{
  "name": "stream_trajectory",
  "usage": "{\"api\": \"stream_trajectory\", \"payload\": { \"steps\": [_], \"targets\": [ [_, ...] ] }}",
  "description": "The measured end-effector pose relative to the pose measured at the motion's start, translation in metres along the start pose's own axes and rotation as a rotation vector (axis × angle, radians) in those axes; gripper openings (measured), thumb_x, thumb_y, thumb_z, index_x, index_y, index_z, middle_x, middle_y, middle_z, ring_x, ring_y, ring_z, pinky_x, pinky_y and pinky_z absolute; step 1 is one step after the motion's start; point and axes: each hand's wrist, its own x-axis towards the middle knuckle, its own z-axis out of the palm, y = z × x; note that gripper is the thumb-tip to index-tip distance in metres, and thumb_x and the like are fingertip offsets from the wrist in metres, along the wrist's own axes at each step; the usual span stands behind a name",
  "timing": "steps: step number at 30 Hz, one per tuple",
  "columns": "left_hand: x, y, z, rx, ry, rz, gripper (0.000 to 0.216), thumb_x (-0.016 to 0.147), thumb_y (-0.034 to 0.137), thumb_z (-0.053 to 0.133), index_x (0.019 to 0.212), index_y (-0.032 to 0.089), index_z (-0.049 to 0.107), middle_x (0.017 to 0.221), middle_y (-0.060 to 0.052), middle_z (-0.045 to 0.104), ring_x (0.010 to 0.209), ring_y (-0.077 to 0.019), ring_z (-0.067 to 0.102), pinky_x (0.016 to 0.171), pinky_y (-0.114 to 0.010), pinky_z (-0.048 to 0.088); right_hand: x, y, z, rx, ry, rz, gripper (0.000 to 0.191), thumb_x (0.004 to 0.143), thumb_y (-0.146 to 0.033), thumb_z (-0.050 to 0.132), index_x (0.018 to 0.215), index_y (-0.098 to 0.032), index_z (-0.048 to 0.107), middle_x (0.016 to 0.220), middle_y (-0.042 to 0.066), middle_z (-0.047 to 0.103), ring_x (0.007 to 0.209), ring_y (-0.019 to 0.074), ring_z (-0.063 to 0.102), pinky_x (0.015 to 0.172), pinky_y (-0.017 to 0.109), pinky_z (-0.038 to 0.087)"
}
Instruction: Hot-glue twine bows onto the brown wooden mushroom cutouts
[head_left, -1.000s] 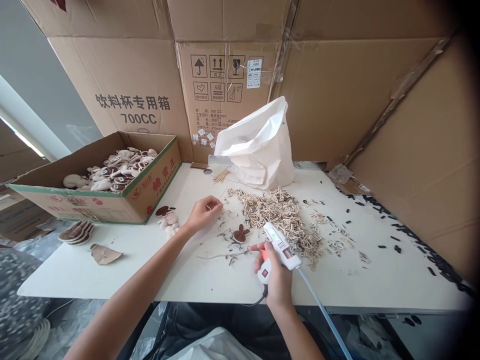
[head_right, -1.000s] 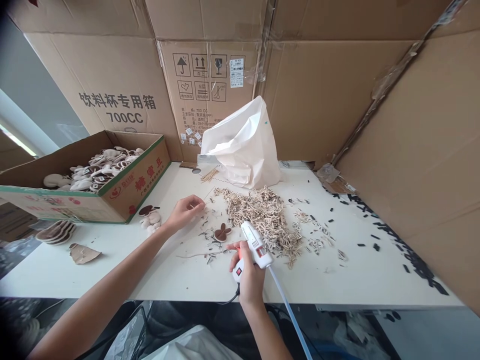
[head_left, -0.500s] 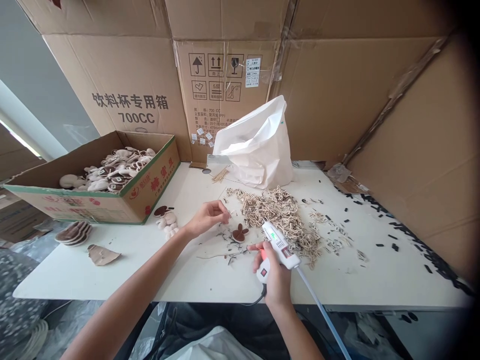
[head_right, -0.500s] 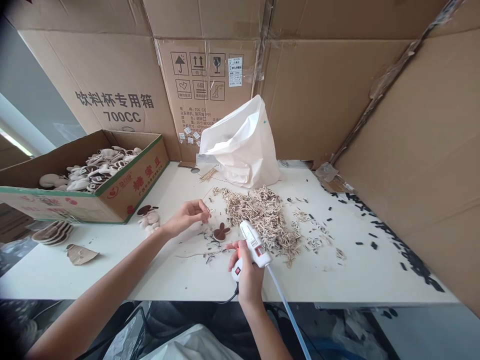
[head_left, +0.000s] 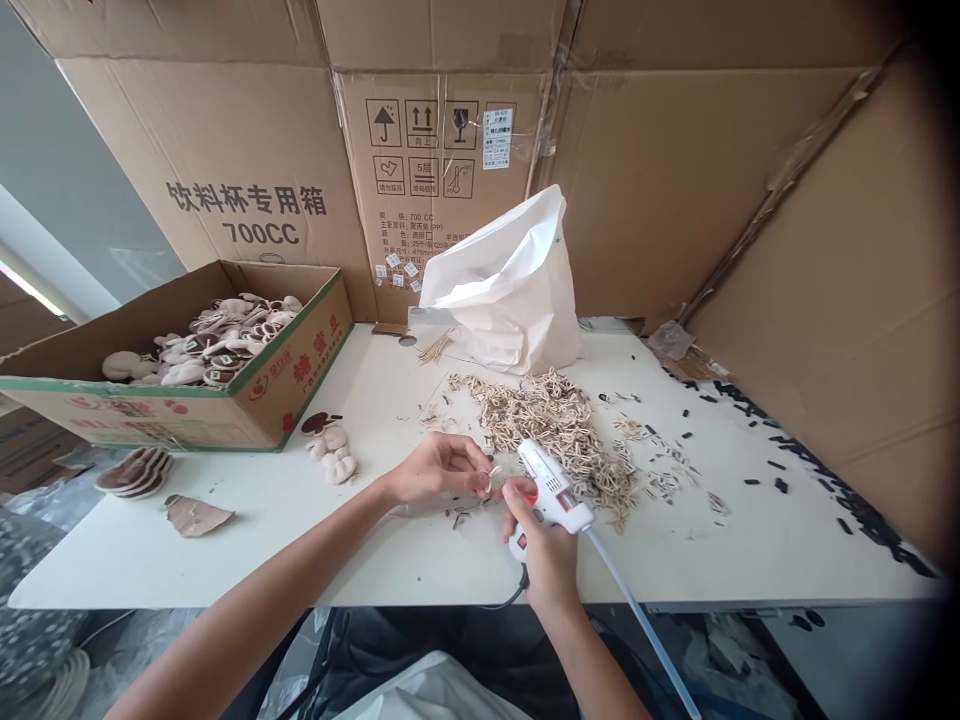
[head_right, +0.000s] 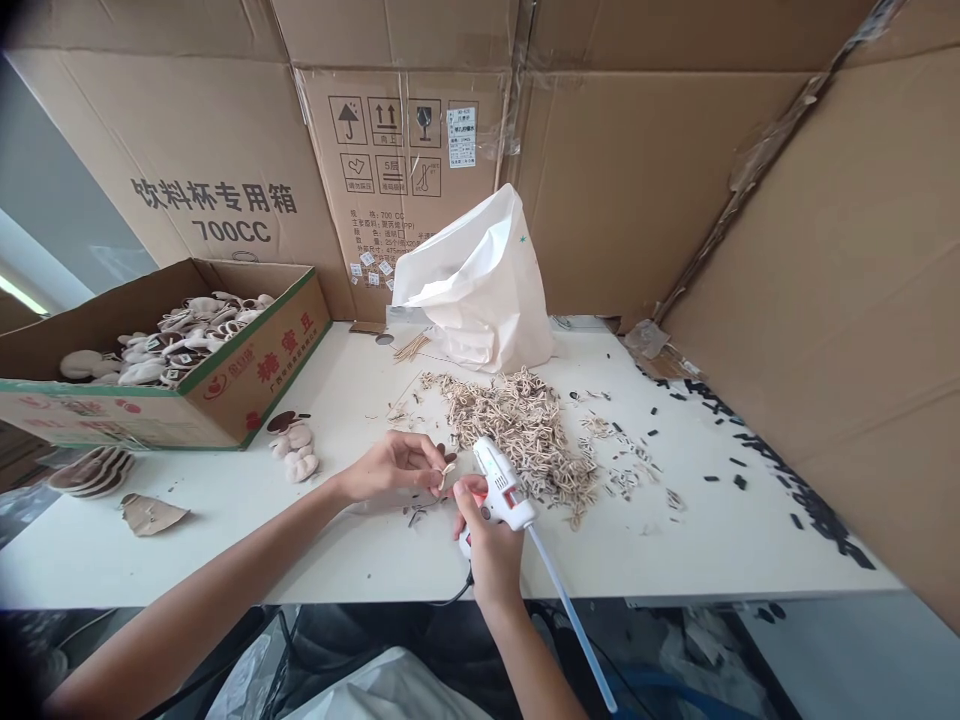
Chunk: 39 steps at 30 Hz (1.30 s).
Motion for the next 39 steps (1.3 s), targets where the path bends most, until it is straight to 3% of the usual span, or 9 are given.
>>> {"api": "stream_trajectory", "payload": {
  "steps": [3, 10, 16, 24, 29, 33, 39],
  "targets": [
    [0.0, -0.001, 0.006, -0.016, -0.008, -0.002, 0.028, 0.081, 0.029, 0.088, 0.094, 0.008, 0.075, 0.087, -0.013, 0.079, 0.078, -0.0184, 0.076, 0.073, -0.029, 0.062, 0.0, 0.0, 0.0, -0.033, -0.01, 0.013, 0.038, 0.082, -0.051, 0.085, 0.095, -0.018, 0.072, 0.051, -0.004, 0.057, 0.044, 0.0111, 0.046, 0.043, 0.022, 0.034],
    [0.0, -0.001, 0.012, -0.015, 0.008, 0.053, 0.027, 0.082, 0.031, 0.087, 0.092, 0.009, 0.076, 0.087, -0.011, 0.078, 0.077, -0.0183, 0.075, 0.072, -0.03, 0.062, -0.003, -0.008, 0.001, -0.098, -0.051, 0.042, 0.041, 0.079, -0.052, 0.086, 0.098, -0.017, 0.074, 0.054, -0.002, 0.059, 0.048, 0.013, 0.049, 0.045, 0.024, 0.038],
    [0.002, -0.004, 0.016, -0.014, 0.051, 0.154, 0.026, 0.084, 0.032, 0.086, 0.091, 0.01, 0.076, 0.083, -0.009, 0.075, 0.083, -0.021, 0.075, 0.077, -0.034, 0.061, -0.004, -0.01, 0.003, -0.111, 0.019, 0.057, 0.047, 0.072, -0.053, 0.09, 0.097, -0.016, 0.075, 0.052, -0.002, 0.057, 0.047, 0.0139, 0.049, 0.044, 0.025, 0.038],
    [0.002, -0.001, 0.018, 0.262, 0.064, 0.16, 0.031, 0.09, 0.04, 0.078, 0.099, 0.011, 0.078, 0.092, -0.012, 0.078, 0.082, -0.0193, 0.074, 0.078, -0.031, 0.06, 0.001, -0.002, 0.001, -0.039, 0.004, 0.032, 0.042, 0.076, -0.053, 0.087, 0.09, -0.016, 0.074, 0.06, 0.0, 0.062, 0.048, 0.0138, 0.051, 0.046, 0.026, 0.044],
    [0.001, 0.002, 0.019, 0.483, 0.095, 0.239, 0.025, 0.095, 0.038, 0.071, 0.1, 0.014, 0.079, 0.097, -0.011, 0.078, 0.082, -0.0179, 0.073, 0.077, -0.029, 0.059, 0.002, -0.001, 0.002, -0.008, -0.013, 0.027, 0.039, 0.077, -0.052, 0.088, 0.088, -0.019, 0.071, 0.061, -0.001, 0.062, 0.048, 0.0135, 0.051, 0.047, 0.026, 0.046],
    [-0.001, 0.003, 0.021, 0.515, 0.093, 0.26, 0.023, 0.097, 0.034, 0.069, 0.1, 0.013, 0.077, 0.095, -0.011, 0.078, 0.078, -0.0172, 0.072, 0.074, -0.028, 0.058, 0.001, -0.001, 0.001, -0.001, -0.006, 0.034, 0.04, 0.076, -0.051, 0.088, 0.089, -0.019, 0.069, 0.069, 0.002, 0.068, 0.047, 0.012, 0.052, 0.046, 0.025, 0.044],
    [-0.002, 0.004, 0.022, 0.564, 0.123, 0.281, 0.017, 0.095, 0.028, 0.068, 0.097, 0.013, 0.076, 0.088, -0.009, 0.077, 0.075, -0.0163, 0.07, 0.071, -0.026, 0.055, 0.0, -0.002, 0.001, 0.007, -0.022, 0.047, 0.038, 0.077, -0.049, 0.089, 0.09, -0.019, 0.069, 0.063, -0.001, 0.064, 0.047, 0.0116, 0.051, 0.045, 0.024, 0.043]
  ]
}}
